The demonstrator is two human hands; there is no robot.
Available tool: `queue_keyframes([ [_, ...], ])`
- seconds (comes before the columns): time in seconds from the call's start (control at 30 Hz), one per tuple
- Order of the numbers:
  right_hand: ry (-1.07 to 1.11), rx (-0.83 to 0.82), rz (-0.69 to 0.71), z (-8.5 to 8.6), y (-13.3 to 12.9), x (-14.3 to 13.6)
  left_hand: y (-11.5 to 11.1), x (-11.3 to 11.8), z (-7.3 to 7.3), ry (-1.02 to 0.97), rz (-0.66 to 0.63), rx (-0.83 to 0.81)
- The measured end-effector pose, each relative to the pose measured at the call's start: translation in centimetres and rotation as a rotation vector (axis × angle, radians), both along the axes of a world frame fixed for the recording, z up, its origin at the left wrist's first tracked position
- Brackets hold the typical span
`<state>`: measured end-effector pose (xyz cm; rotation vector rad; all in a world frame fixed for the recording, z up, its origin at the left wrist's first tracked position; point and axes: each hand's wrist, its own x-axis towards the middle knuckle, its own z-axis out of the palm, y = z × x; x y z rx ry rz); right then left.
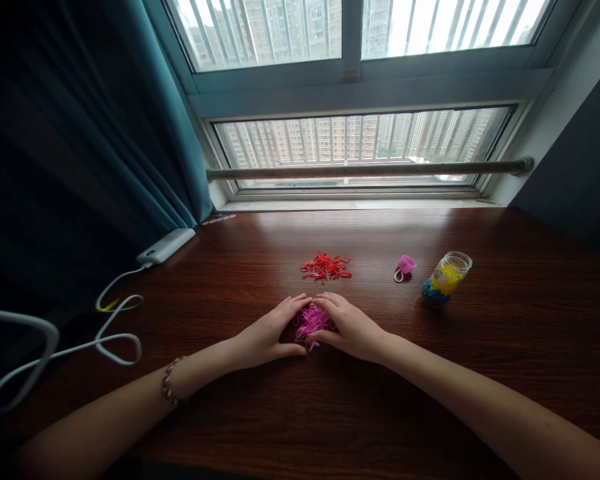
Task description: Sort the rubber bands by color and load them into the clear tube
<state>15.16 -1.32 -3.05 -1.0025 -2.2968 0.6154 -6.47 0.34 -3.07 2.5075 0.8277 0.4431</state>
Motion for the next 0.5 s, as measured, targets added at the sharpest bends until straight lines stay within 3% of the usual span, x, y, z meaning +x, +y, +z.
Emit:
queue_keyframes([
  [0.27,0.046,-0.041,0.027,0.54,-0.65,-0.22,0.41,-0.08,-0.55,-0.071,0.010,0.064],
  [0.5,-0.009,0.042,-0.032,0.34,-0.91,-0.45,0.58,-0.09,-0.85,-0.127,-0.041,0.133],
])
